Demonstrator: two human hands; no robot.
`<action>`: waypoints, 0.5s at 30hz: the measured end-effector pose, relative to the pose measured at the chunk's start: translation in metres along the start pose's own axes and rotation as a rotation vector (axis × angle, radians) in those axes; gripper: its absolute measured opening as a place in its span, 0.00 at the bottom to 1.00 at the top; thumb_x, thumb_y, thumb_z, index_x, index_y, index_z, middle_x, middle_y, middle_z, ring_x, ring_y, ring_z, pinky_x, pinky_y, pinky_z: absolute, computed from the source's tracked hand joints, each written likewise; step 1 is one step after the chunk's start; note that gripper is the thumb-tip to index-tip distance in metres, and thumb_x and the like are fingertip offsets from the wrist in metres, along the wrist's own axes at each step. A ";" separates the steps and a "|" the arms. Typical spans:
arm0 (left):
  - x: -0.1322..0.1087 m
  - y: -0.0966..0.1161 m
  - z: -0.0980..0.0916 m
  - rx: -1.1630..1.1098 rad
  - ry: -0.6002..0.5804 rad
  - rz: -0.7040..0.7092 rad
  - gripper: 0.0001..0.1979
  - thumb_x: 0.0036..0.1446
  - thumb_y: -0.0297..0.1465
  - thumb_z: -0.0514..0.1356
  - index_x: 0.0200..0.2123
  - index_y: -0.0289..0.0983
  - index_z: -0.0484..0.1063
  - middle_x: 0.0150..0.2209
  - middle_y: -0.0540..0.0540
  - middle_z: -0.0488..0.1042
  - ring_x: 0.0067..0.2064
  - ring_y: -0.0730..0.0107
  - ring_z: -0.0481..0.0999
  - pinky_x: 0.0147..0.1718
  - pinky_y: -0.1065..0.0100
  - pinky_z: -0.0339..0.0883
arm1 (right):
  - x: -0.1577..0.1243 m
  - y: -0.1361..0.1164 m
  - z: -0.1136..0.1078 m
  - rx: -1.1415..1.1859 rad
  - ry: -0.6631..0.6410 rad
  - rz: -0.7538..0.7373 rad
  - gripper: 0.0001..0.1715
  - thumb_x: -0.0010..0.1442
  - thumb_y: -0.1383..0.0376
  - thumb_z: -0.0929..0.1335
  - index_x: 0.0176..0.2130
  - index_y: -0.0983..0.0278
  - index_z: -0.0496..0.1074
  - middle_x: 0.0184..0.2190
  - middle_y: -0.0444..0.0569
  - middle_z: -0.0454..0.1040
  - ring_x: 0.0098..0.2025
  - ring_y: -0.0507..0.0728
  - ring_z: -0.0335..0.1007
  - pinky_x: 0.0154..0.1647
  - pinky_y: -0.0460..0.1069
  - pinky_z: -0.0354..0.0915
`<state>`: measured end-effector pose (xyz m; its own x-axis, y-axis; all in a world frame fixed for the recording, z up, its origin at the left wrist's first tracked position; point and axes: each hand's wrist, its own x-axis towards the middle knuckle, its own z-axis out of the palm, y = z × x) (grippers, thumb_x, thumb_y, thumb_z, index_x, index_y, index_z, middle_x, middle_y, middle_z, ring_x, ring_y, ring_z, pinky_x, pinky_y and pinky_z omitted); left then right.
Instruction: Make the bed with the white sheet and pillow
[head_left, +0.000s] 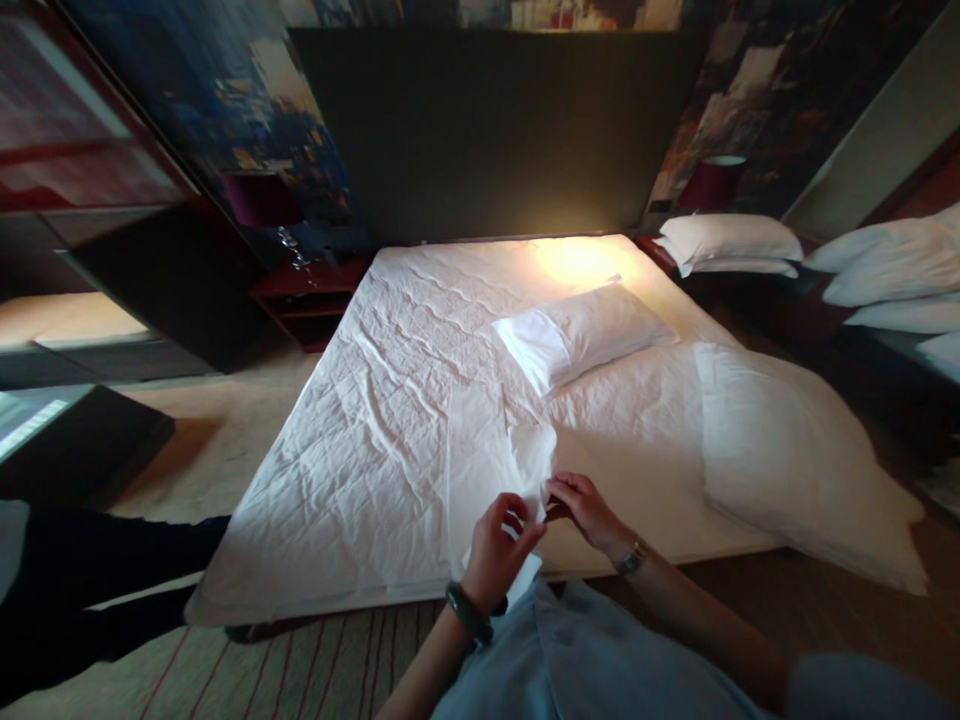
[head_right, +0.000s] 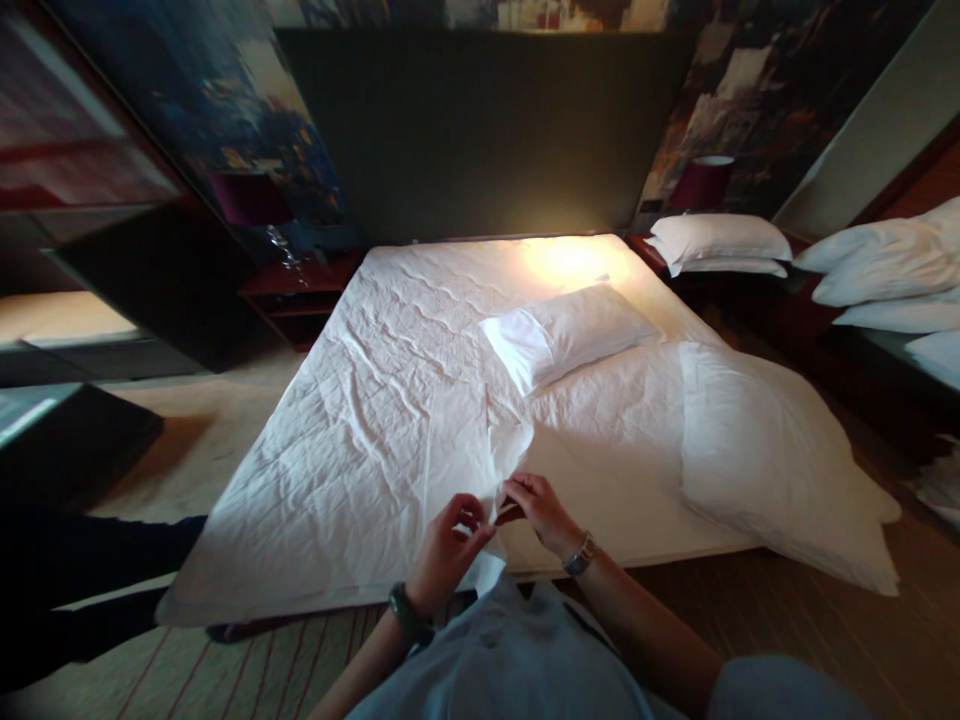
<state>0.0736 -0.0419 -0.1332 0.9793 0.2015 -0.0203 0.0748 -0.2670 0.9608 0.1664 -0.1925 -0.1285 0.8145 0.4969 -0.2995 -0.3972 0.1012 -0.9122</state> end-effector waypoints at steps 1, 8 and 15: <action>0.001 0.003 -0.001 0.043 0.012 0.029 0.13 0.55 0.39 0.64 0.36 0.34 0.69 0.36 0.44 0.72 0.34 0.69 0.72 0.29 0.68 0.67 | 0.006 -0.002 0.005 -0.026 0.001 -0.006 0.23 0.47 0.50 0.75 0.24 0.66 0.70 0.23 0.43 0.70 0.27 0.51 0.69 0.30 0.47 0.70; 0.017 -0.006 -0.021 0.138 0.069 0.168 0.12 0.48 0.26 0.67 0.38 0.35 0.72 0.39 0.45 0.73 0.40 0.66 0.72 0.40 0.63 0.68 | 0.040 -0.002 0.026 -0.052 -0.016 -0.038 0.20 0.49 0.52 0.73 0.25 0.65 0.67 0.23 0.42 0.69 0.26 0.52 0.69 0.27 0.47 0.69; 0.089 -0.017 -0.076 -0.548 0.068 -0.257 0.27 0.37 0.49 0.72 0.26 0.33 0.71 0.25 0.49 0.71 0.26 0.76 0.69 0.25 0.72 0.66 | 0.109 -0.033 0.028 -0.127 0.158 0.009 0.10 0.46 0.63 0.69 0.21 0.64 0.64 0.18 0.42 0.67 0.24 0.52 0.66 0.29 0.51 0.69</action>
<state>0.1451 0.0522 -0.1299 0.9272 0.2592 -0.2703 0.1819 0.3189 0.9301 0.2564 -0.1173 -0.1235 0.8714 0.3550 -0.3386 -0.3562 -0.0169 -0.9343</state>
